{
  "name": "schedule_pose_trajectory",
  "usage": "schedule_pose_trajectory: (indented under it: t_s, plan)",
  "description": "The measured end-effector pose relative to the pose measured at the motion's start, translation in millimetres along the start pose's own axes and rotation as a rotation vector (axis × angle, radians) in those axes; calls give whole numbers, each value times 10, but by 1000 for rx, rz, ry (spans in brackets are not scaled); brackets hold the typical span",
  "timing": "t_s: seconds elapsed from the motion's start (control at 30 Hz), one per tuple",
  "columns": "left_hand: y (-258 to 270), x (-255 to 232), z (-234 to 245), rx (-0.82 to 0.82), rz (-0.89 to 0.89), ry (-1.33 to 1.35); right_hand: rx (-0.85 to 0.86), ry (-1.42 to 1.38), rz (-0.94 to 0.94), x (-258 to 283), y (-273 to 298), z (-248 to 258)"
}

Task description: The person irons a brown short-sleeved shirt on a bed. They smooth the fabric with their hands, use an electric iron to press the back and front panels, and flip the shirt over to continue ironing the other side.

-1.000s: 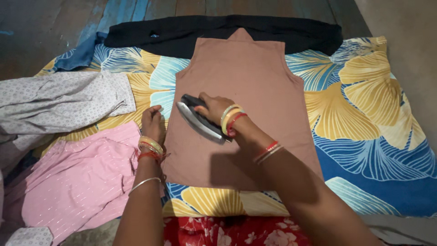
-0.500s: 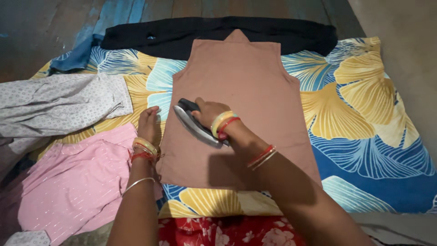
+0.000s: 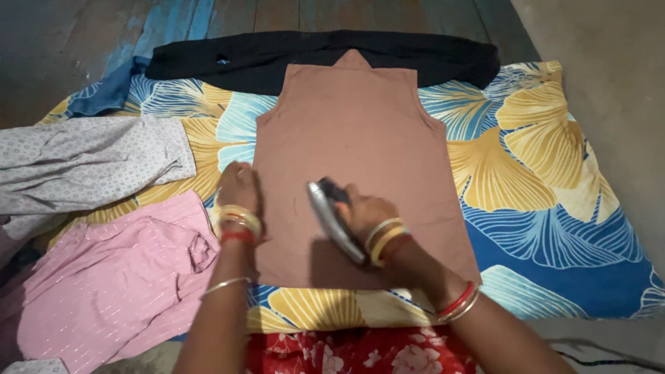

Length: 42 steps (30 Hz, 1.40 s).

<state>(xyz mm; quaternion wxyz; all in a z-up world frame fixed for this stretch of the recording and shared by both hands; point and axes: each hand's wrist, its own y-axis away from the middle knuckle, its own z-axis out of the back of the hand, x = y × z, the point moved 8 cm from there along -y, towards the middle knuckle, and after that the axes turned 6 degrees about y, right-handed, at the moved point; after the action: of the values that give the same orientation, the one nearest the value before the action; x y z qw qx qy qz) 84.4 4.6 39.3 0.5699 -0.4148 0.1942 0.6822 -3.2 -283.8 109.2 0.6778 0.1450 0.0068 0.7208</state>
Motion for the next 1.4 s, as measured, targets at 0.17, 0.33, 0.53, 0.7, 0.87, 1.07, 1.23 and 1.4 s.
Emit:
schedule_pose_trajectory:
  t_s: [0.17,0.33,0.53,0.7,0.87,1.07,1.23,1.4]
  plan:
    - [518,-870,-822,105,-324,-28,-162,-11,-90,-537,-270,170]
    - [804,-995,-1292,373,-281,-441,-238,-18,-188,-918,-718,272]
    - [889,-983,-1302,447,-245,-628,-283,-30,-269,-1241,-1187,380]
    - [874,-982,-1294,434,-260,-643,-235,-45,-294,-1314,-1349,435]
    - [796,-878,-1178,403,-218,-562,-166,-61,-285,-1343,-1030,479]
    - [245,-234,-363,150,-2,-618,-134,-32,-336,-1462,-656,539]
    - [293,-195,-113,56,-2,-503,-197,-56,-350,-1573,-804,567]
    - [306,-247,-73,50,7,-472,-303,-107,-334,-1693,-1147,616]
